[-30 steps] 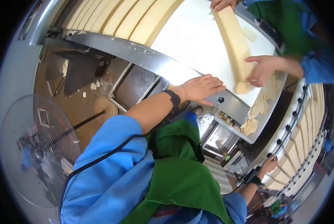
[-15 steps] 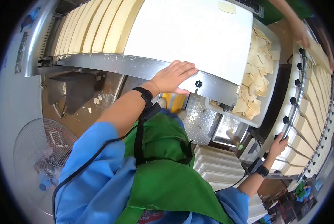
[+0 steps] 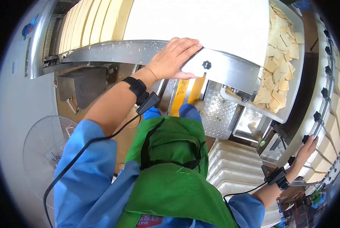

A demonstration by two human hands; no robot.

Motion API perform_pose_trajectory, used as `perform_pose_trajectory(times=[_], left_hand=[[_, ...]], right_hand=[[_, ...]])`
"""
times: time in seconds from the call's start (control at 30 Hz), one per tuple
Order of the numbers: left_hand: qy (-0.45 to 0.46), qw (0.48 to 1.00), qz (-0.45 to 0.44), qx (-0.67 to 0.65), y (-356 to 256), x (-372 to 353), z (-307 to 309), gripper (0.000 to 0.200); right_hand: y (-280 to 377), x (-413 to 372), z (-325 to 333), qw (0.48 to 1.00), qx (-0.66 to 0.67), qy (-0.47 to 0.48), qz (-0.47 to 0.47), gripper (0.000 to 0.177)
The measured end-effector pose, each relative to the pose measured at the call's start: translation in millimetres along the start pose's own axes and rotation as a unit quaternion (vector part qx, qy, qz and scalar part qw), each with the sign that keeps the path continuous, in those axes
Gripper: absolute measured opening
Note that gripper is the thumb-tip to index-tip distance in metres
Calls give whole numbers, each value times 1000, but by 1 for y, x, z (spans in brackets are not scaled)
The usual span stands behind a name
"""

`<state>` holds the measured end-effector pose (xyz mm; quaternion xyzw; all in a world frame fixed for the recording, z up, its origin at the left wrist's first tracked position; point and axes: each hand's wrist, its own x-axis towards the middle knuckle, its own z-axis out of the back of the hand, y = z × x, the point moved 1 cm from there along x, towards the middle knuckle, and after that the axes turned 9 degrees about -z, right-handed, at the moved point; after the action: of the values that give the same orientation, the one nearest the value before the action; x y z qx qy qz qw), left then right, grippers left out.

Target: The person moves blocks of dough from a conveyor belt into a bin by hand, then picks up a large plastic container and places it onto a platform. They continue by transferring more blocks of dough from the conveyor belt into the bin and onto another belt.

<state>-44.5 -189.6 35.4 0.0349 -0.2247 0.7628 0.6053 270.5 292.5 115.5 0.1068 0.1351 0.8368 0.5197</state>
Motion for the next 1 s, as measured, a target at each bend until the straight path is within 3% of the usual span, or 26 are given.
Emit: perform_pose_trajectory(times=[0.1,0.47,0.63,1.0], left_hand=[[-18,1000,-8,3,0,-1,0,86],[-35,999,-13,20,1,-1,0,82],[-50,999,-18,12,3,-3,-3,80],[-78,997,-13,-1,2,-6,-6,88]], right_hand=[[1,1,-2,999,50,7,-2,68],[9,-5,-2,1000,-12,-19,9,69],[2,2,2,1000,11,27,5,67],[15,-8,3,999,-27,8,-25,76]])
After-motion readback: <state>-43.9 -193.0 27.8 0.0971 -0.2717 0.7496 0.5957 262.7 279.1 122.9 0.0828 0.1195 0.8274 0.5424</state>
